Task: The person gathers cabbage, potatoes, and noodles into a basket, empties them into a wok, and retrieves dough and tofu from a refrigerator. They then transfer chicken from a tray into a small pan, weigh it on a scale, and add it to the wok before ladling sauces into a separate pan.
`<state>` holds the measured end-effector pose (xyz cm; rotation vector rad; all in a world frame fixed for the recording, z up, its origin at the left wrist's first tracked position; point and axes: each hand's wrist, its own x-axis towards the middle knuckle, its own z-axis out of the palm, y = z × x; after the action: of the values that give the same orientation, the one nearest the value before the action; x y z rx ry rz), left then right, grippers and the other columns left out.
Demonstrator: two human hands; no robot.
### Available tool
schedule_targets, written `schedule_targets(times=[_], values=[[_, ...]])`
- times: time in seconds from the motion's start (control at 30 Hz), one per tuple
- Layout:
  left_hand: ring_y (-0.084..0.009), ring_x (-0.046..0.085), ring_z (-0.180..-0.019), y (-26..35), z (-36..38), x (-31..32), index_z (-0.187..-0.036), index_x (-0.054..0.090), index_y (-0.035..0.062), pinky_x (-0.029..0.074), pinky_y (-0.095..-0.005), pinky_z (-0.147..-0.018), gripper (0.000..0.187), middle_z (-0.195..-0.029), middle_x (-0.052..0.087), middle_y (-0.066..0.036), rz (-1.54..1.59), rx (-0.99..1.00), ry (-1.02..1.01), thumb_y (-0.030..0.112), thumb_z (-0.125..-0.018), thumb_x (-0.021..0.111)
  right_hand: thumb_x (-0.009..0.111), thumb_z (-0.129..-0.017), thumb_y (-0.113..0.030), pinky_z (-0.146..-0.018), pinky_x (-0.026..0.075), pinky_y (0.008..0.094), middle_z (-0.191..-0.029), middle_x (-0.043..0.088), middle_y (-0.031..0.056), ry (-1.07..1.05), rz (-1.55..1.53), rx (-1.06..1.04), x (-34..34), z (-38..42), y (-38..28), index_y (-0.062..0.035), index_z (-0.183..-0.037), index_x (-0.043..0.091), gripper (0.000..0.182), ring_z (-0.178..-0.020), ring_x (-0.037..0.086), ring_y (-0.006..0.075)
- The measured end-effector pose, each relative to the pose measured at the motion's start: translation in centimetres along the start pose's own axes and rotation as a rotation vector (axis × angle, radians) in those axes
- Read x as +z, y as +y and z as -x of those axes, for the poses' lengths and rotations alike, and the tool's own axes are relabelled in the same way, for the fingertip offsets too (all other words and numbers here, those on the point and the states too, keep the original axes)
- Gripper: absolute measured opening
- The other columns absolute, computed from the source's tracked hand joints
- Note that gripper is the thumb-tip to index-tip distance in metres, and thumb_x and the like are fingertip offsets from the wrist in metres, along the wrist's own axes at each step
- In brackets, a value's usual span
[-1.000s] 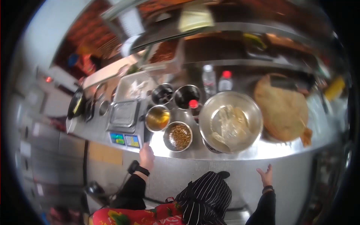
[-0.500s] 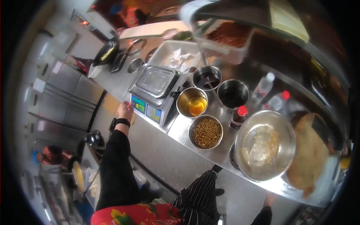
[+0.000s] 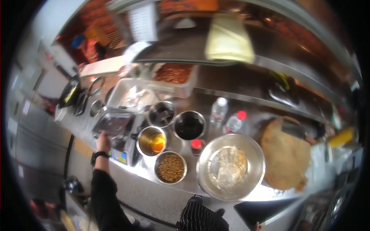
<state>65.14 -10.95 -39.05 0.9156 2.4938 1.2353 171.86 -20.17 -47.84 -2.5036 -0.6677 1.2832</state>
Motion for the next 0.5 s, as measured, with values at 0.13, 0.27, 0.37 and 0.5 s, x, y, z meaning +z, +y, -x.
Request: schedule_targets(times=[0.13, 0.27, 0.37, 0.5], values=[[-0.0193, 0.056, -0.094, 6.4, 11.6, -2.7, -0.102, 0.061, 0.0076, 0.046, -0.0358, -0.085, 0.026, -0.101, 0.06, -0.007, 0.62, -0.032, 0.106, 0.032, -0.097, 0.052, 0.074, -0.082, -0.016, -0.042, 0.041, 0.0285, -0.067, 0.054, -0.0014, -0.064, -0.547, -0.159, -4.3, -5.7, 16.7, -0.0101, -0.105, 0.052, 0.032, -0.048, 0.05, 0.0121], [-0.0194, 0.057, -0.091, 30.7, 32.1, 3.0, -0.102, 0.059, 0.0011, 0.047, -0.0345, -0.084, 0.028, -0.095, 0.061, -0.007, 0.469, -0.059, 0.246, 0.024, -0.087, 0.058, 0.073, -0.083, -0.026, -0.076, 0.051, 0.0425, -0.093, 0.066, 0.0202, 0.23, 0.148, -0.034, -8.9, -8.8, 26.8, 0.0038, -0.106, 0.06, 0.04, -0.089, 0.063, 0.0355], [-0.0197, 0.058, -0.091, 35.9, 45.3, 5.7, -0.102, 0.06, 0.0002, 0.046, -0.034, -0.083, 0.029, -0.094, 0.061, -0.007, 0.463, -0.111, 0.055, 0.023, -0.084, 0.058, 0.076, -0.081, -0.029, -0.085, 0.048, 0.0467, -0.104, 0.064, 0.0248, 0.333, -0.208, 0.272, -13.1, -4.6, 20.6, 0.0043, -0.113, 0.055, 0.051, -0.099, 0.06, 0.0427], [-0.0201, 0.058, -0.09, 40.2, 59.8, 11.5, -0.101, 0.06, -0.0011, 0.046, -0.0333, -0.083, 0.031, -0.093, 0.061, -0.007, 0.451, -0.244, -0.263, 0.022, -0.08, 0.058, 0.078, -0.078, -0.031, -0.093, 0.045, 0.0492, -0.117, 0.056, 0.0262, 0.599, 0.15, 0.286, -18.8, -4.7, 22.5, 0.0034, -0.123, 0.046, 0.066, -0.109, 0.055, 0.044]])
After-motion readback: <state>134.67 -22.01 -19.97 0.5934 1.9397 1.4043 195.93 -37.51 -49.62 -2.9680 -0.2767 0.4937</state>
